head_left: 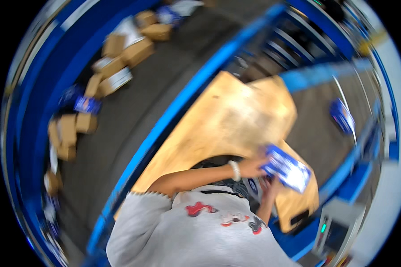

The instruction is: The person stands at a conveyor belt station in a warehouse, picking up various cardboard boxes and packages from the moving belt. They place each item onto a wooden scanning platform to read the label, then move the items to a side area for sorting. The process is repetitive and involves handling different package sizes and types.

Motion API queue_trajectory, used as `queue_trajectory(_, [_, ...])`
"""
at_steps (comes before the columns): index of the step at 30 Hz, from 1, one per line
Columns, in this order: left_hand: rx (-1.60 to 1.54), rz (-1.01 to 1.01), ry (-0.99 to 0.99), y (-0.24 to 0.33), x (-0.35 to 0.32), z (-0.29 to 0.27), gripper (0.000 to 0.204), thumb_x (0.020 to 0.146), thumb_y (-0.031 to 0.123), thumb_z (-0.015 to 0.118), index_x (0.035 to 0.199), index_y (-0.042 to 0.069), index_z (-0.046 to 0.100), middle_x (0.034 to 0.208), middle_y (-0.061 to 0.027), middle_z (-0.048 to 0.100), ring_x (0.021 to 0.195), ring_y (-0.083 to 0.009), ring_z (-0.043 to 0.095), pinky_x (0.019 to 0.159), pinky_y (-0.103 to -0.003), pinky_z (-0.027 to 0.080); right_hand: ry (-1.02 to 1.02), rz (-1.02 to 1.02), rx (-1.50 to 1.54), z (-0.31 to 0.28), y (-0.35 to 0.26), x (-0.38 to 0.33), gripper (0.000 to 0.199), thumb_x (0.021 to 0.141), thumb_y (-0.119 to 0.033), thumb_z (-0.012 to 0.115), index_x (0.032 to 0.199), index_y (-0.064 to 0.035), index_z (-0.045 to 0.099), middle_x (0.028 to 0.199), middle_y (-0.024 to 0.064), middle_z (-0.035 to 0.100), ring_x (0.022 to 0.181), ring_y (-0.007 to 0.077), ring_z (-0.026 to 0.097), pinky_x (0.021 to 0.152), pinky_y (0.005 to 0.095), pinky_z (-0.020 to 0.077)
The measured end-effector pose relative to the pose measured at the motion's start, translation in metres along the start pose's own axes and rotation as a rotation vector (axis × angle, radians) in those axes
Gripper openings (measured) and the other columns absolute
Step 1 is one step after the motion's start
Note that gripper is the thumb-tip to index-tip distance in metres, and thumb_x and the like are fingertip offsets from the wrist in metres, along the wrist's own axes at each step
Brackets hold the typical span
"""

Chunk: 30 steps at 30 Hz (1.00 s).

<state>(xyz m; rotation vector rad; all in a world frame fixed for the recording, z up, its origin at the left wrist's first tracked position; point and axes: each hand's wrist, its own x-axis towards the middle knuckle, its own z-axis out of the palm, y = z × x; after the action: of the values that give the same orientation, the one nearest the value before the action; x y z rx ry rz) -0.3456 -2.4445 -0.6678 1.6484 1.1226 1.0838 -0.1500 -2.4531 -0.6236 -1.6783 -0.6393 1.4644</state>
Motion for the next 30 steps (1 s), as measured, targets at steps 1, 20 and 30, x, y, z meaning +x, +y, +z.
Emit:
queue_trajectory(1, [-0.190,-0.076,-0.197,0.028,0.020,-0.011,0.077,0.097,0.031,0.065,0.159,0.002,0.030,0.161,-0.0271,0.034,0.148,-0.0378,0.039,0.121,-0.042,0.033,-0.019,0.053,0.043,-0.039,0.006,0.054,0.071,0.096,-0.044,0.072,0.146,-0.0019,0.044,0.132,0.0195,0.063,0.112,0.0303,0.068,0.083,0.0427,0.0631])
queue_trajectory(20, [-0.336,-0.454,1.764,0.056,-0.314,-0.172,0.041,0.102,0.010,0.062,0.142,0.008,0.055,0.135,-0.0104,0.063,0.111,-0.0177,0.066,0.097,-0.031,0.055,-1.029,-0.178,-0.333,0.425,-0.109,0.281,0.047,0.104,-0.028,0.060,0.144,-0.0062,0.053,0.133,0.0105,0.063,0.121,0.0225,0.060,0.098,0.0350,0.0510])
queue_trajectory(30, [0.157,-0.976,1.442,-0.074,-0.420,-0.435,0.128,0.071,0.047,0.093,0.164,0.014,0.012,0.164,-0.0293,0.017,0.153,-0.0443,0.021,0.123,-0.053,0.028,-1.416,-1.527,-1.259,0.829,0.075,0.036,0.117,0.058,-0.025,0.099,0.155,-0.0096,0.035,0.154,0.0194,0.038,0.142,0.0427,0.038,0.117,0.0473,0.0382])
